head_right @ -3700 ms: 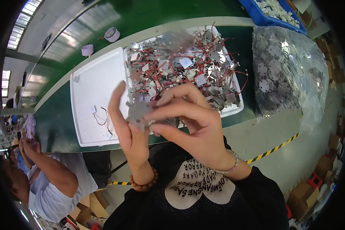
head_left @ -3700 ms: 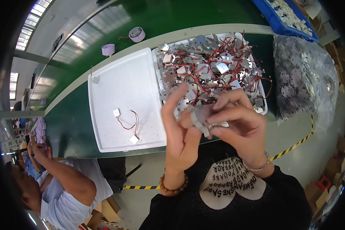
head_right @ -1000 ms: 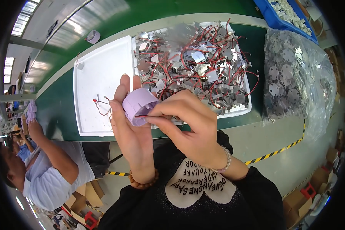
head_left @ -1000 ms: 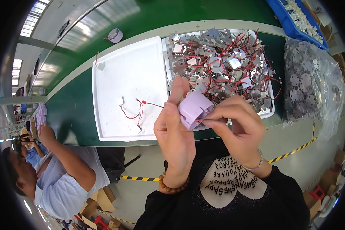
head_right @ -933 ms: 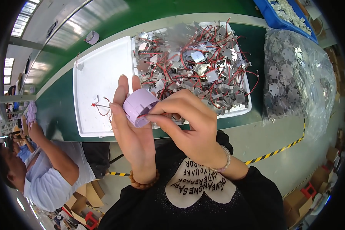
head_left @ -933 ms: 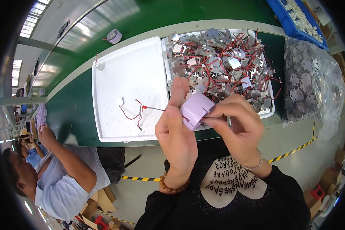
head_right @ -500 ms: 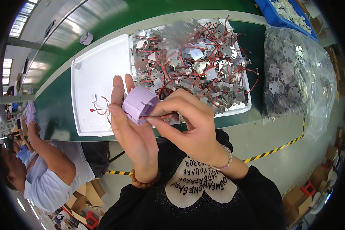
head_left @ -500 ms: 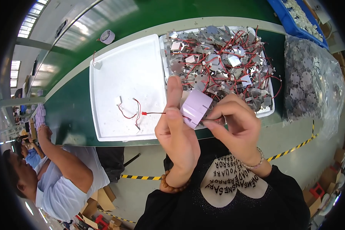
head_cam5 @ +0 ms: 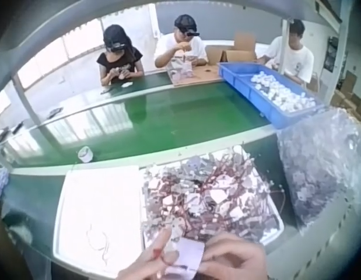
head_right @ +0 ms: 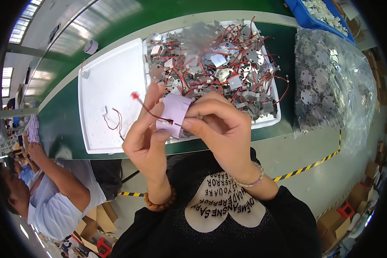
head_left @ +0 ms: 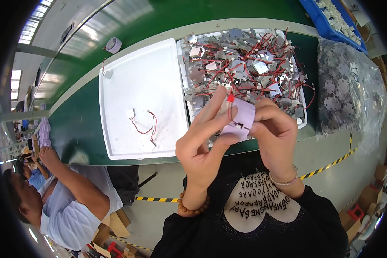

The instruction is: The person assembles electronic components by hand, inserting small wired parts into plastic housings.

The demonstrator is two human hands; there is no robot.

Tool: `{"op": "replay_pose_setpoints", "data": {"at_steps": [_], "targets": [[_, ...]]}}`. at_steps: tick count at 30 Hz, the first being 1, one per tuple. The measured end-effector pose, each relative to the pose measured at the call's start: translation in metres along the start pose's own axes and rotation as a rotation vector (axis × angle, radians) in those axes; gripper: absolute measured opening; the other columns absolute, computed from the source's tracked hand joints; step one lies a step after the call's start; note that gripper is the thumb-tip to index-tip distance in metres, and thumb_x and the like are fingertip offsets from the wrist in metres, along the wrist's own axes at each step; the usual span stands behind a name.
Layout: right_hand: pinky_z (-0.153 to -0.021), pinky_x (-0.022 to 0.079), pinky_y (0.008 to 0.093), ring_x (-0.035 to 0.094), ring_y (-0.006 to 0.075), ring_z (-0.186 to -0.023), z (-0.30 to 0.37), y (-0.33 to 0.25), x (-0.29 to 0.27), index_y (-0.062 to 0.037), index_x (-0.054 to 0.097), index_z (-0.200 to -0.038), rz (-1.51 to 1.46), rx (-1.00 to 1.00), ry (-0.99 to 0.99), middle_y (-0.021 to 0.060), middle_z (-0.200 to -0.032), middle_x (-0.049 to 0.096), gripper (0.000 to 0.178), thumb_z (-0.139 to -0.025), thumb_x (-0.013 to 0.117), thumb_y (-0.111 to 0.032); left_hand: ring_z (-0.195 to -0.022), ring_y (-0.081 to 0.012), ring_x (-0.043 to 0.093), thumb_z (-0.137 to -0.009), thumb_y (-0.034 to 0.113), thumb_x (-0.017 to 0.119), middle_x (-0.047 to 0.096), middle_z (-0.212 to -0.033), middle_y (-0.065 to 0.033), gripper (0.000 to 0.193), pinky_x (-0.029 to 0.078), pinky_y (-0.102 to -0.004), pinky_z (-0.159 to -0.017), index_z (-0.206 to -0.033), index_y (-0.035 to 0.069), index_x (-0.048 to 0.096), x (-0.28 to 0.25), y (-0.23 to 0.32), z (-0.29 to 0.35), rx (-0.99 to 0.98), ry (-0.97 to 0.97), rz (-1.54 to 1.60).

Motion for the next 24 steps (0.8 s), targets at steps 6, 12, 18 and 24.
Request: {"op": "replay_pose_setpoints", "data": {"at_steps": [6, 12, 18, 24], "targets": [[-0.058, 0.037, 0.0203, 0.048, 0.0088, -0.068, -0.004, -0.004, -0.002, 0.0037, 0.061, -0.076, 0.164, 0.039, -0.146, 0.0046, -0.077, 0.053, 0.008, -0.070, 0.063, 0.007, -0.100, -0.0284, 0.053, -0.064, -0.008, 0.065, 0.056, -0.102, -0.0182, 0.020, 0.044, -0.0362, -0.083, -0.083, -0.002, 0.060, -0.007, 0.007, -0.004, 0.007, -0.084, -0.069], [-0.057, 0.036, 0.0208, 0.046, 0.0079, -0.067, 0.002, -0.012, 0.004, -0.0006, 0.058, -0.090, 0.192, 0.278, -0.322, 0.0031, -0.079, 0.052, 0.023, -0.069, 0.065, 0.003, -0.087, -0.0259, 0.055, -0.076, 0.007, 0.059, 0.052, -0.080, -0.0109, 0.016, 0.045, -0.0394, -0.080, -0.080, -0.002, 0.047, -0.011, 0.002, -0.008, -0.060, -0.095, 0.287], [-0.064, 0.043, 0.0194, 0.052, 0.0105, -0.077, 0.004, -0.017, 0.016, -0.0034, 0.054, -0.100, 0.437, -0.029, -0.401, 0.0057, -0.090, 0.051, 0.032, -0.070, 0.064, 0.002, -0.058, -0.0138, 0.046, -0.089, 0.026, 0.041, 0.039, -0.059, -0.0013, 0.023, 0.044, -0.0337, -0.062, -0.085, 0.004, 0.041, -0.010, -0.001, -0.020, -0.257, 0.234, 0.675], [-0.048, 0.039, 0.0187, 0.050, 0.0062, -0.058, 0.015, -0.010, 0.016, 0.0000, 0.046, -0.106, 0.125, 0.453, -0.214, 0.0042, -0.068, 0.052, 0.026, -0.082, 0.055, -0.004, -0.048, -0.0150, 0.044, -0.093, 0.027, 0.030, 0.035, -0.052, -0.0006, 0.024, 0.045, -0.0342, -0.054, -0.095, 0.006, 0.040, -0.010, 0.004, -0.016, -0.233, 0.394, 0.678]]}}
Point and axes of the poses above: each hand's wrist, its own z-axis away from the middle knuckle, its own x-axis out of the palm, y = z × x, the point moved 3 cm from there along -z, towards the middle knuckle
